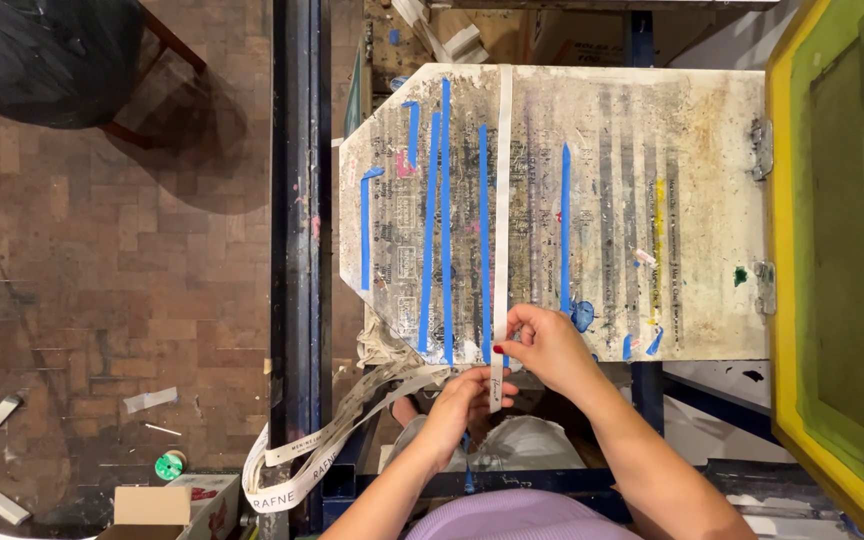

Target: Screen printing black ink onto white fabric strips using a manual screen press and a squeegee.

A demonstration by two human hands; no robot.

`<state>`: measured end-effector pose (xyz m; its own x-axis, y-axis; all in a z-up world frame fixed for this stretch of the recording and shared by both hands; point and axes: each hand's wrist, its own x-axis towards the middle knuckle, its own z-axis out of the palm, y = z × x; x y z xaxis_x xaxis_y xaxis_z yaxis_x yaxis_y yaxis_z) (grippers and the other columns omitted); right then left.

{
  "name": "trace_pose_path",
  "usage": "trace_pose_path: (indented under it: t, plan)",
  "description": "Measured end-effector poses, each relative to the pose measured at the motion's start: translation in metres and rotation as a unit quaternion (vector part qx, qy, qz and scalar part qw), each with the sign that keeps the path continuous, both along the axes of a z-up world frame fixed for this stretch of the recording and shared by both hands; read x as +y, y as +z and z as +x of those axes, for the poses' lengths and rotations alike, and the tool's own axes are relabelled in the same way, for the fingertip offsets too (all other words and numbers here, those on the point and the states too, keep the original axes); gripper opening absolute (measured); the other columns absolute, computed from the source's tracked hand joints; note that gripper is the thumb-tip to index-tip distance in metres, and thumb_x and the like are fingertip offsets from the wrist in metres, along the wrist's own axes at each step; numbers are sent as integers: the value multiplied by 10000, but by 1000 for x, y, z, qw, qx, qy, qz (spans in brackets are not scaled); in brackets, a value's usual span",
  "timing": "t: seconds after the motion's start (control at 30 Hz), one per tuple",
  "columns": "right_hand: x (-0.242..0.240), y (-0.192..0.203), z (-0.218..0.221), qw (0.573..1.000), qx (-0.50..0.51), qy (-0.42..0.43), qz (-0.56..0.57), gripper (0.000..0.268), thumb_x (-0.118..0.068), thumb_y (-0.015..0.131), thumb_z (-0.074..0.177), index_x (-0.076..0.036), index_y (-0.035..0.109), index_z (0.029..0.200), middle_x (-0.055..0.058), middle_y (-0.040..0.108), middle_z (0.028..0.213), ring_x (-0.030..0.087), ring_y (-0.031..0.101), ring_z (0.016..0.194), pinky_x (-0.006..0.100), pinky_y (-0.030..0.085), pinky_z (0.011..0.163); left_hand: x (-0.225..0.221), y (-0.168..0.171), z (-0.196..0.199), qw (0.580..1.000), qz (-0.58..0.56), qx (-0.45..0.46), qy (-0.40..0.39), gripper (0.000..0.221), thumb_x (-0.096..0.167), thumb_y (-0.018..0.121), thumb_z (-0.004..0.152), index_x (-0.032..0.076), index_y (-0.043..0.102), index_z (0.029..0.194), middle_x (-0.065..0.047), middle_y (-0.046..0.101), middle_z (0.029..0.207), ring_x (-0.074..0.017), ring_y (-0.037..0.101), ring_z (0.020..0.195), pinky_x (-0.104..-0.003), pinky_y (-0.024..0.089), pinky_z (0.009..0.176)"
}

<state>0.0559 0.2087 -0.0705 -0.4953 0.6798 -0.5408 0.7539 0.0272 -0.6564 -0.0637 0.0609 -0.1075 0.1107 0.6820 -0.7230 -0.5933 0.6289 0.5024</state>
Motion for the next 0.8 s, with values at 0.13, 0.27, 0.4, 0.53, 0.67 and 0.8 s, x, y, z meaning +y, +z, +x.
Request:
trace_pose_path:
  t: [0.13,0.27,0.4,0.53,0.67,0.8]
  plan:
    - [-2,-6,1,1000,-11,8,9,208,-174,856,876,-173,666,794,-48,521,475,86,459,459,265,466,650,5,6,-6,983,-24,125,-134,505,203,331,973,42,646,1333,-148,740,1195,-248,700,1053,-377,537,938]
    - [-5,-18,6,999,1,20,45,213,-156,863,863,-178,666,784,-53,492,464,79,438,452,242,437,619,6,31,-27,839,77,449,-298,433,185,423,994,99,693,1321,-120,718,703,-292,635,598,-417,454,543]
    - [-7,-28,10,996,2,28,79,238,-175,878,841,-191,648,780,-49,486,456,93,426,433,266,387,545,37,33,-40,911,175,366,-74,297,30,449,1001,97,667,1191,-96,718,1280,-117,716,579,-202,530,465]
    - [-13,-30,9,988,42,4,150,211,-111,866,691,-186,724,828,41,540,524,300,677,635,385,565,669,103,37,-59,980,131,147,-13,409,154,590,1027,-68,587,1370,-170,764,1065,-83,511,369,-173,390,271]
    - [-19,-32,15,985,69,-18,158,575,-4,874,705,-120,675,1232,64,654,914,242,670,685,384,580,670,201,56,-92,911,296,286,-16,169,190,651,1019,82,780,1031,-42,729,751,-94,549,399,-217,458,377]
    - [-19,-9,4,985,65,-11,157,785,-3,869,739,-68,532,1444,96,590,1009,286,681,738,429,590,678,299,17,-130,808,418,413,53,552,63,789,940,-78,541,1413,-286,723,1082,-452,732,988,-575,567,909]
